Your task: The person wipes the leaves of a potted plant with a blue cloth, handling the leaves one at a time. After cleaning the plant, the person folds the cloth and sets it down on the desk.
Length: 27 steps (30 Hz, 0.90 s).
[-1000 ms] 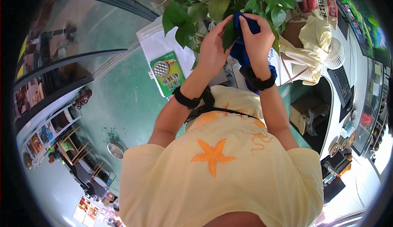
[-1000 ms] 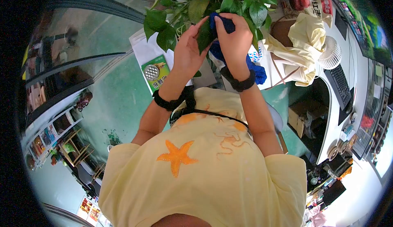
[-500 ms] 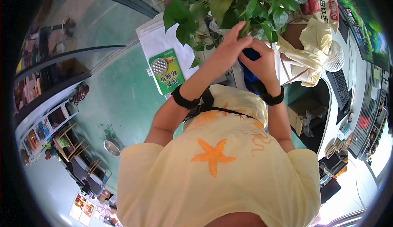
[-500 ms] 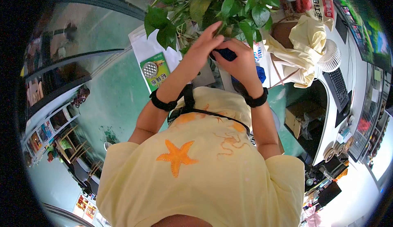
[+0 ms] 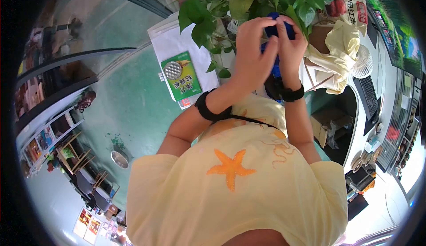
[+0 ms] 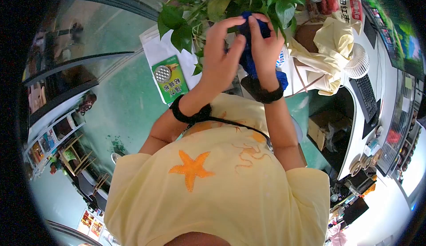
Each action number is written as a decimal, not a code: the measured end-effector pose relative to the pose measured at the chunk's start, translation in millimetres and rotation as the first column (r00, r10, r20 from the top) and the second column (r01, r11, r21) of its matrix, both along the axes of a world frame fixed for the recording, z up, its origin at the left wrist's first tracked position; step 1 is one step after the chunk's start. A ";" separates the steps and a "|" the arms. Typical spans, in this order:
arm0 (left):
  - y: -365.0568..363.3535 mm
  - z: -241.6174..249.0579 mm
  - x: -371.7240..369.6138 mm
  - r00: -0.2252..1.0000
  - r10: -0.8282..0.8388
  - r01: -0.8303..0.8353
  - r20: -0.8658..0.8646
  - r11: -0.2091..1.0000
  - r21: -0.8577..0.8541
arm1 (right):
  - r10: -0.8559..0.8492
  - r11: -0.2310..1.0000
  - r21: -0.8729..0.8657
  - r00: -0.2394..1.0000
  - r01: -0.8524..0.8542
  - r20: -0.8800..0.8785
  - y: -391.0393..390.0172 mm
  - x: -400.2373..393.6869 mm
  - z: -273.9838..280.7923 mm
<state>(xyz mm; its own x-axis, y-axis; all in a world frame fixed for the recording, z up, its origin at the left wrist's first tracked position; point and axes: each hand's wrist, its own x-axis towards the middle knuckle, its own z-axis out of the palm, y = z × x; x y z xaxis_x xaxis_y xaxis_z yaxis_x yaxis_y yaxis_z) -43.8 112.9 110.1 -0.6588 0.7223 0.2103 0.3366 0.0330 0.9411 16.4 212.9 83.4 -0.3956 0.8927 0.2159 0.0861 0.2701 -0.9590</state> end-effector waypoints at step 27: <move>43.9 -91.7 -32.3 0.529 0.075 -0.232 0.845 0.971 0.059 | -0.122 0.991 0.060 0.986 0.116 0.111 16.0 -16.3 -18.4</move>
<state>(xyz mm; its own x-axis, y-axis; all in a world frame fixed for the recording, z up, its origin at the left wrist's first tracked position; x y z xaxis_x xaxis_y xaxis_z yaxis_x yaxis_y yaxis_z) -76.0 156.8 18.4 -0.6873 0.6045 -0.4027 -0.5981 -0.1564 0.7860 0.1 228.8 65.0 -0.3120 0.9233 0.2242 0.2286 0.3020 -0.9255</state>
